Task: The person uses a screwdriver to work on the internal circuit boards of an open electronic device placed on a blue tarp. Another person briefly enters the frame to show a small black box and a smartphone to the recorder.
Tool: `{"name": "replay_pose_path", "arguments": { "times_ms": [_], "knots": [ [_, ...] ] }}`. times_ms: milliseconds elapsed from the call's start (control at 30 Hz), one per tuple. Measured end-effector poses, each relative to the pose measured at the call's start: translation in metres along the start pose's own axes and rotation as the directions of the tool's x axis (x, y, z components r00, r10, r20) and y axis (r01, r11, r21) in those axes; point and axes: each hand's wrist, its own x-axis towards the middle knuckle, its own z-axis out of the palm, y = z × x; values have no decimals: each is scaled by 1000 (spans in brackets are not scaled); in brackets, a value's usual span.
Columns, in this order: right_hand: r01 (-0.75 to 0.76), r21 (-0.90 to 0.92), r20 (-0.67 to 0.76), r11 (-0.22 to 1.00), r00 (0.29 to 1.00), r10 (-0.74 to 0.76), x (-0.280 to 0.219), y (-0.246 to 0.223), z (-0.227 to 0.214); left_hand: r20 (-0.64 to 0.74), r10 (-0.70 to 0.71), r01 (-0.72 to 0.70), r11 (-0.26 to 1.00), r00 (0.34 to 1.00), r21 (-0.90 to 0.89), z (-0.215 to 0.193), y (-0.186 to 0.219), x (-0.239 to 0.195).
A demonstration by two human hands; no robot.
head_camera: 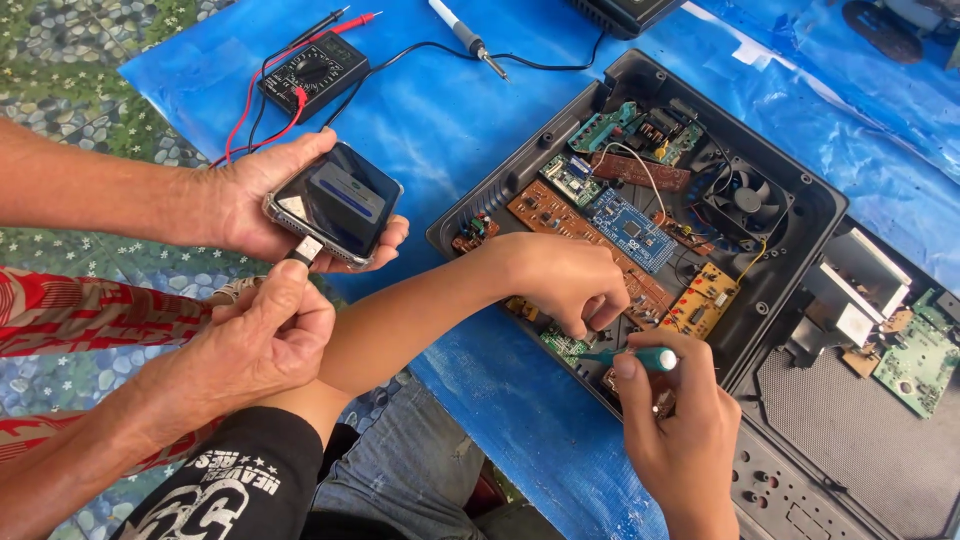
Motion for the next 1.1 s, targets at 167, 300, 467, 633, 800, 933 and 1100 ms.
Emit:
{"name": "replay_pose_path", "arguments": {
  "times_ms": [167,300,467,633,800,933,1100],
  "knots": [
    [75,7,-79,997,994,-74,-2,9,7,-7,-16,16,1000,1000,-2,1,2,-1],
    [71,27,-91,997,994,-68,-2,9,8,-21,1,-1,1000,1000,7,3,-2,2],
    [74,6,-84,997,994,-74,-3,11,7,-36,-6,5,1000,999,-21,2,1,-1],
    [127,31,-106,991,987,-123,1,3,3,-34,-6,5,1000,999,-21,1,2,2],
    [280,90,-133,956,954,-267,4,-8,-1,-50,-42,42,999,998,1,1,3,0],
    [268,152,-128,951,960,-250,0,-7,4,-44,-73,73,997,996,11,-1,6,-2],
    [260,284,-149,923,963,-225,0,-5,8,-43,-48,49,999,998,11,0,5,-1]
  ]
}}
